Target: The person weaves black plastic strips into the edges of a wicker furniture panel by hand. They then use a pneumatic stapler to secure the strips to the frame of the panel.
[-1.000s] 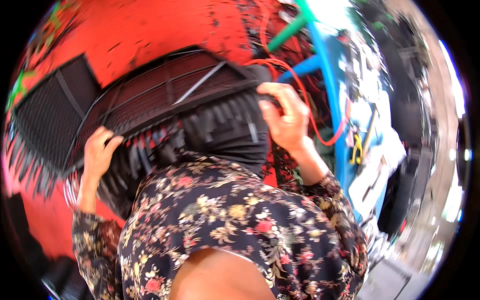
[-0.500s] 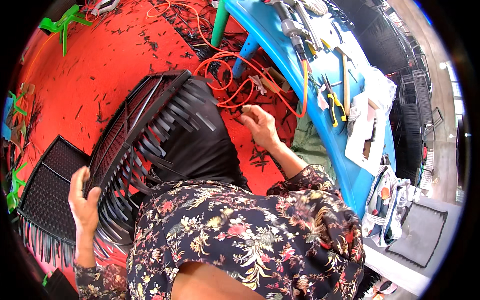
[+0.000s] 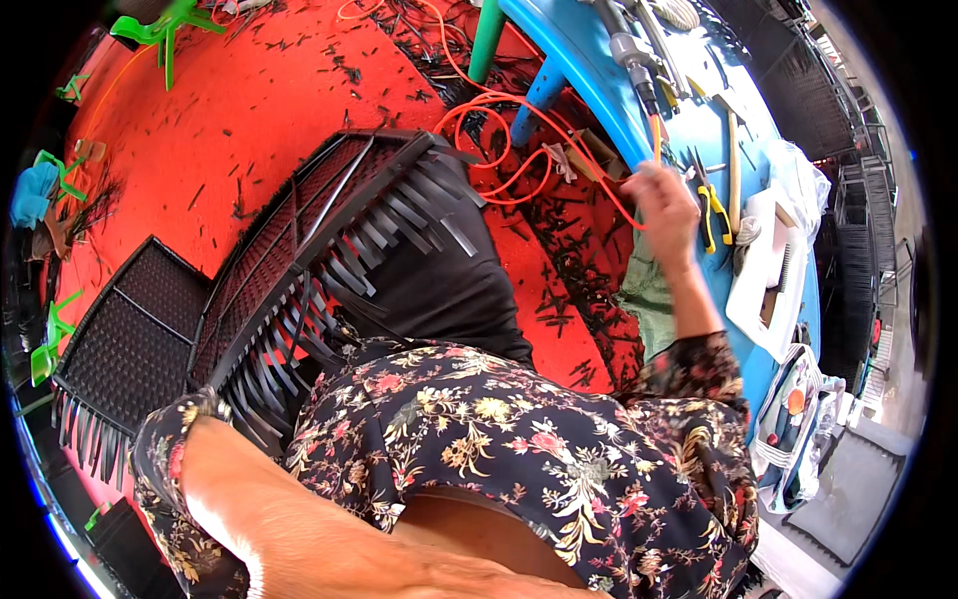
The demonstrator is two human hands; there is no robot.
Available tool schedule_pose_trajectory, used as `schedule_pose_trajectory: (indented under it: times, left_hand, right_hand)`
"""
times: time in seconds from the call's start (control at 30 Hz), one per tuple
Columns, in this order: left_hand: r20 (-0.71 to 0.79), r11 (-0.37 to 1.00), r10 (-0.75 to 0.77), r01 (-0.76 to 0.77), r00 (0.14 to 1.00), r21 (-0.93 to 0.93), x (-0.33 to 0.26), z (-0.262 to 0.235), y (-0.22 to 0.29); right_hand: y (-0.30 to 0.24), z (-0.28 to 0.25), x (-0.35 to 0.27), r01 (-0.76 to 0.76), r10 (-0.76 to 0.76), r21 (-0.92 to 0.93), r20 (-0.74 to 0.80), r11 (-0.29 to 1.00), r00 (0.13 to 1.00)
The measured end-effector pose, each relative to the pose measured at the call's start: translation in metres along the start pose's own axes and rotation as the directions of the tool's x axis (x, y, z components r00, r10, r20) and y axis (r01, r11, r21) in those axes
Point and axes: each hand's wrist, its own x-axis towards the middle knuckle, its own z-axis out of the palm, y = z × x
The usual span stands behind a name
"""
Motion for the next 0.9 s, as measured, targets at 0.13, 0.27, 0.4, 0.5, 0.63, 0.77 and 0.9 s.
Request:
schedule_pose_trajectory:
  times: [0.13,0.27,0.4,0.5,0.63,0.77,0.9]
  left_hand:
    - [-0.113,0.986,0.133,-0.120,0.985,0.118,0.005,0.025,-0.006]
    - [-0.009,0.943,0.314,-0.311,0.949,0.115,-0.017,0.009,-0.030]
    - [0.298,0.970,-0.227,0.189,0.927,0.150,-0.069,-0.076,0.012]
    - [-0.017,0.952,-0.005,0.010,1.000,0.306,-0.088,-0.110,0.036]
    - [-0.495,0.925,0.081,0.119,0.865,0.360,-0.149,-0.111,0.014]
    - [-0.610,0.920,0.184,0.083,0.771,0.382,-0.181,-0.121,0.009]
    - [-0.624,0.897,0.204,0.112,0.755,0.429,-0.190,-0.129,0.010]
  right_hand:
    - [0.074,-0.078,0.059,-0.207,0.185,-0.385,-0.093,0.899,0.978]
    - [0.130,-0.120,0.075,-0.008,0.265,-0.800,0.189,0.600,0.945]
    - [0.167,-0.124,0.096,0.165,0.303,-0.770,0.425,0.617,0.853]
    - [0.300,-0.188,0.069,0.273,0.126,-0.599,0.538,0.753,0.833]
    - [0.275,-0.160,0.101,0.370,0.041,-0.502,0.634,0.781,0.773]
    - [0.207,-0.157,0.085,0.271,0.259,-0.696,0.555,0.664,0.791]
    - [0.182,-0.136,0.075,0.623,-0.018,-0.661,0.680,0.417,0.733]
